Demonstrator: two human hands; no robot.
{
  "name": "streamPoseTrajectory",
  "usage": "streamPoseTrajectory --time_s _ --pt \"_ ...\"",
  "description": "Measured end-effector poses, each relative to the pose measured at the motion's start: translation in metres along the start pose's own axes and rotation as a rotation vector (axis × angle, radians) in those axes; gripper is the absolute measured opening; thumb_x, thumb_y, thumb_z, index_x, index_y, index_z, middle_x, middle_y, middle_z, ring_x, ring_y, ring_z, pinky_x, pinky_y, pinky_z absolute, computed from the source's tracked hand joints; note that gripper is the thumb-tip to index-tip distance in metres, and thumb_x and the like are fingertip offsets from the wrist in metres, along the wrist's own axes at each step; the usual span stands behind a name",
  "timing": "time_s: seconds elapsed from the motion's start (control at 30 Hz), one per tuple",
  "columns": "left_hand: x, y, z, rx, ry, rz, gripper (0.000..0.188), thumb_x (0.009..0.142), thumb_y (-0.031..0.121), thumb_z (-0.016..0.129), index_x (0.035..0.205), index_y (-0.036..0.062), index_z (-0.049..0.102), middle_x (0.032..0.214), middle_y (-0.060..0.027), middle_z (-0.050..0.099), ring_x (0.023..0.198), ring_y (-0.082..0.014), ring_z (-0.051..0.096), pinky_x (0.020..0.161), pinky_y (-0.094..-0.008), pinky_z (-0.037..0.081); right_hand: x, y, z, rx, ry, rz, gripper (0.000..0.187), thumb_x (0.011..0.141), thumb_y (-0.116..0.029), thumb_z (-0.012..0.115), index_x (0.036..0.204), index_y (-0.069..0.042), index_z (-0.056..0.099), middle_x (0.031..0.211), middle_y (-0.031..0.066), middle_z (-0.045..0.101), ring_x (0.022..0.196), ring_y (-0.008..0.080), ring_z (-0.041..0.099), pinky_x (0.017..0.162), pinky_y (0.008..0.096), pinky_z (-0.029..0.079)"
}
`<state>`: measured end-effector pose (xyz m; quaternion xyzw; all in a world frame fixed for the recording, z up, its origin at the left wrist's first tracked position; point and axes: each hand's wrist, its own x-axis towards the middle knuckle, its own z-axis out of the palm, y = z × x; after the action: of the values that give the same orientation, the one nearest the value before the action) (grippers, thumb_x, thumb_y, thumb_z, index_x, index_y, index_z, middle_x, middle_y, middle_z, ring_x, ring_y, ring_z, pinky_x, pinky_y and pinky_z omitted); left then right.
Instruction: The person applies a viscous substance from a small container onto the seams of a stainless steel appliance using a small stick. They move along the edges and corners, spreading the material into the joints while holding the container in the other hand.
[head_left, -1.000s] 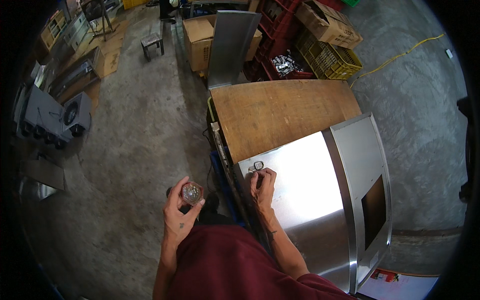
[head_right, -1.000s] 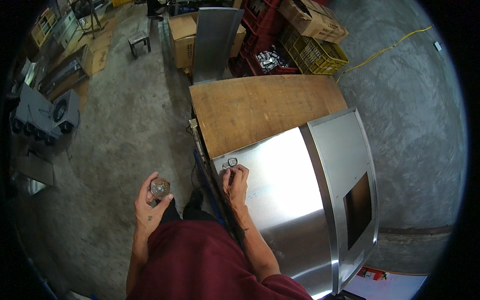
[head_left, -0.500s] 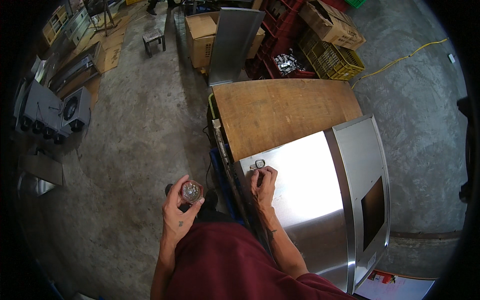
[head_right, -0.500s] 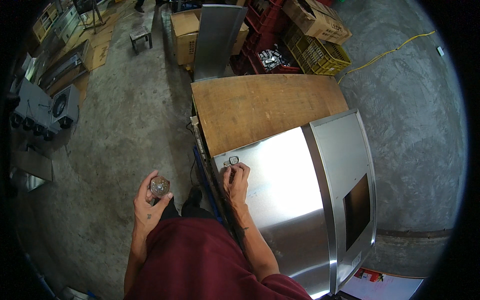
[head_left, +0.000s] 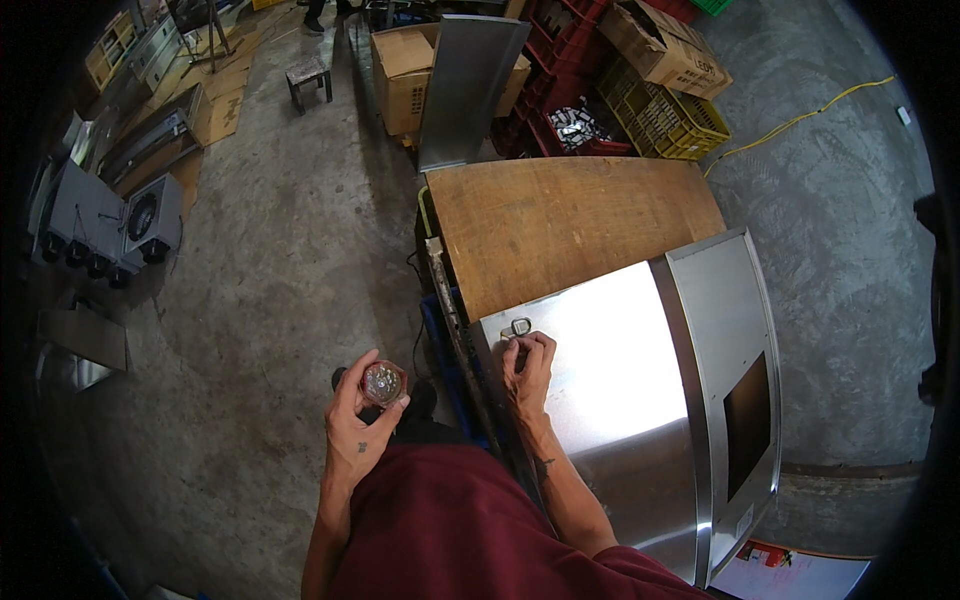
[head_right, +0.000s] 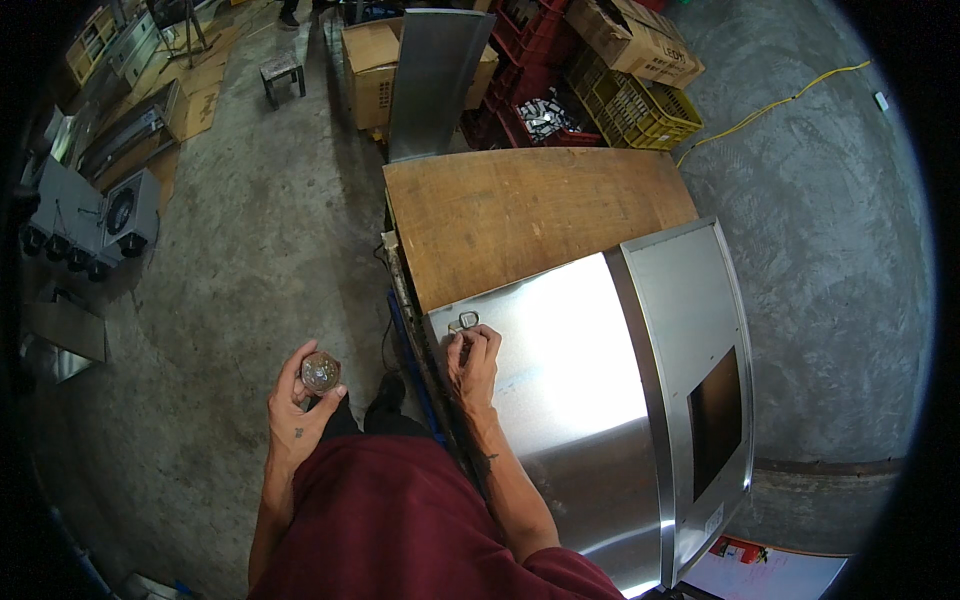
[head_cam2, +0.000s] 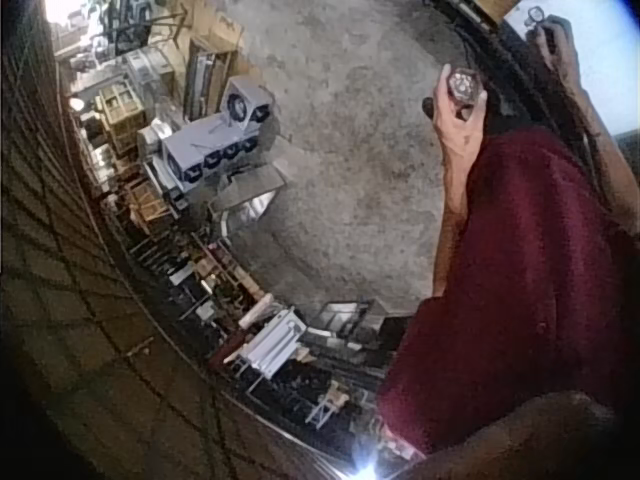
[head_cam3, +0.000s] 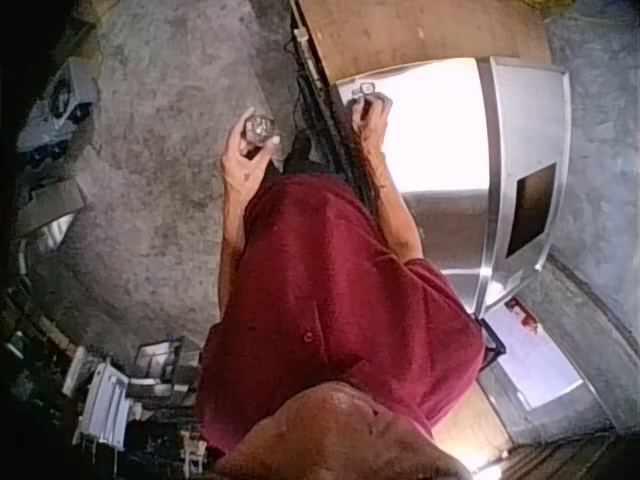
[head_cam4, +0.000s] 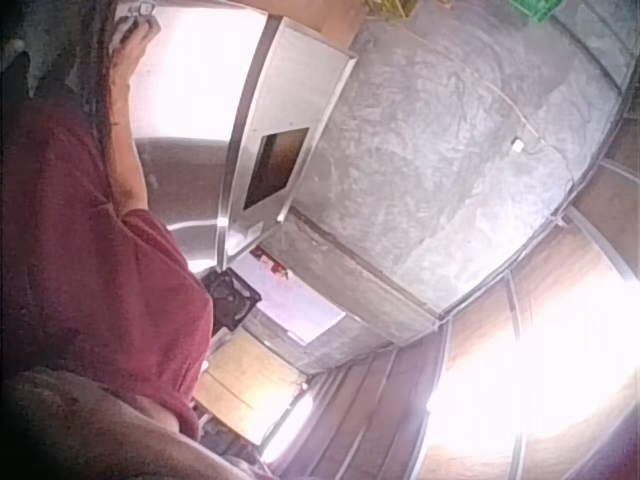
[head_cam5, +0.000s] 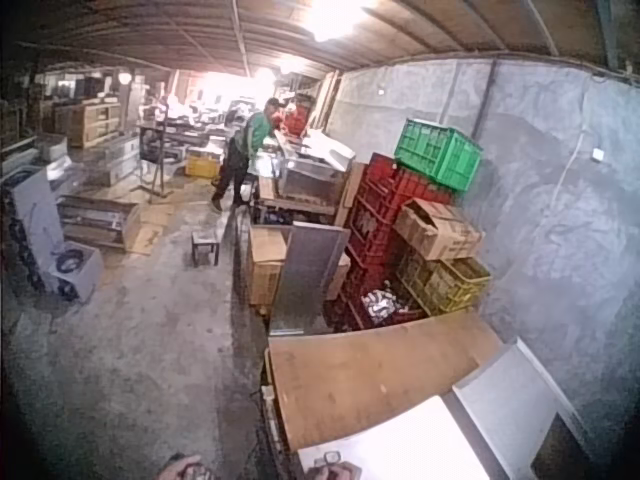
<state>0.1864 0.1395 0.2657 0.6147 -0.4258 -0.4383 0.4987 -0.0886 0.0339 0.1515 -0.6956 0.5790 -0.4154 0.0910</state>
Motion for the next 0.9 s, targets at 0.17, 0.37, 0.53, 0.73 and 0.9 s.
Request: streamPoseTrajectory --time_s 0.17,0.37,0.53,0.73,0.9 --pt "-0.001 0.0006 0.0001 -0.011 -0.002 -0.009 0.072 0.1 0.001 0.085 0.164 0.0006 0.053 0.136 -0.014 0.077 0.125 -0.0201 0.074 0.109 -0.0367 0.06 0.0012 0.0003 -0.0006 -0.009 -0.002 -0.023 0.017 0.105 -0.001 0.075 0.116 0.005 0.064 0.125 0.0269 0.06 0.099 0.0401 0.074 0.076 0.0463 0.069" --pt "-0.0014 -0.0001 0.0006 0.013 0.001 -0.008 0.072 0.1 0.001 0.085 0.164 0.0006 0.053 0.135 -0.0135 0.077 0.125 -0.02 0.074 0.109 -0.0367 0.06 0.0009 -0.0007 -0.0007 0.001 -0.008 -0.009 0.017 0.105 0.0 0.075 0.116 0.005 0.064 0.125 0.0263 0.061 0.097 0.039 0.075 0.076 0.0457 0.07" --pt "-0.0017 0.0035 0.0021 0.005 0.005 -0.021 0.071 0.1 0.001 0.085 0.163 0.0006 0.054 0.135 -0.0132 0.077 0.124 -0.0199 0.075 0.11 -0.0366 0.06 0.002 -0.0003 -0.0017 -0.023 0.006 -0.043 0.016 0.104 -0.001 0.076 0.115 0.005 0.064 0.124 0.0263 0.061 0.097 0.0384 0.075 0.075 0.0451 0.069" --pt "-0.0026 0.0019 0.0014 0.002 0.006 -0.02 0.071 0.1 0.001 0.085 0.164 0.0007 0.054 0.134 -0.0132 0.077 0.124 -0.0196 0.074 0.11 -0.0365 0.06 0.0002 0.0009 -0.0004 -0.012 0.021 -0.04 0.017 0.104 -0.001 0.076 0.115 0.005 0.064 0.122 0.0268 0.062 0.096 0.0386 0.075 0.074 0.045 0.067" --pt "-0.0033 0.0016 0.001 0.004 0.0 -0.02 0.071 0.099 0.0 0.085 0.163 0.0004 0.054 0.137 -0.0142 0.074 0.126 -0.0218 0.074 0.11 -0.0374 0.061 -0.001 0.0033 0.0007 -0.002 0.012 -0.024 0.016 0.104 -0.001 0.075 0.115 0.005 0.064 0.123 0.0274 0.061 0.096 0.0391 0.075 0.075 0.0453 0.068"
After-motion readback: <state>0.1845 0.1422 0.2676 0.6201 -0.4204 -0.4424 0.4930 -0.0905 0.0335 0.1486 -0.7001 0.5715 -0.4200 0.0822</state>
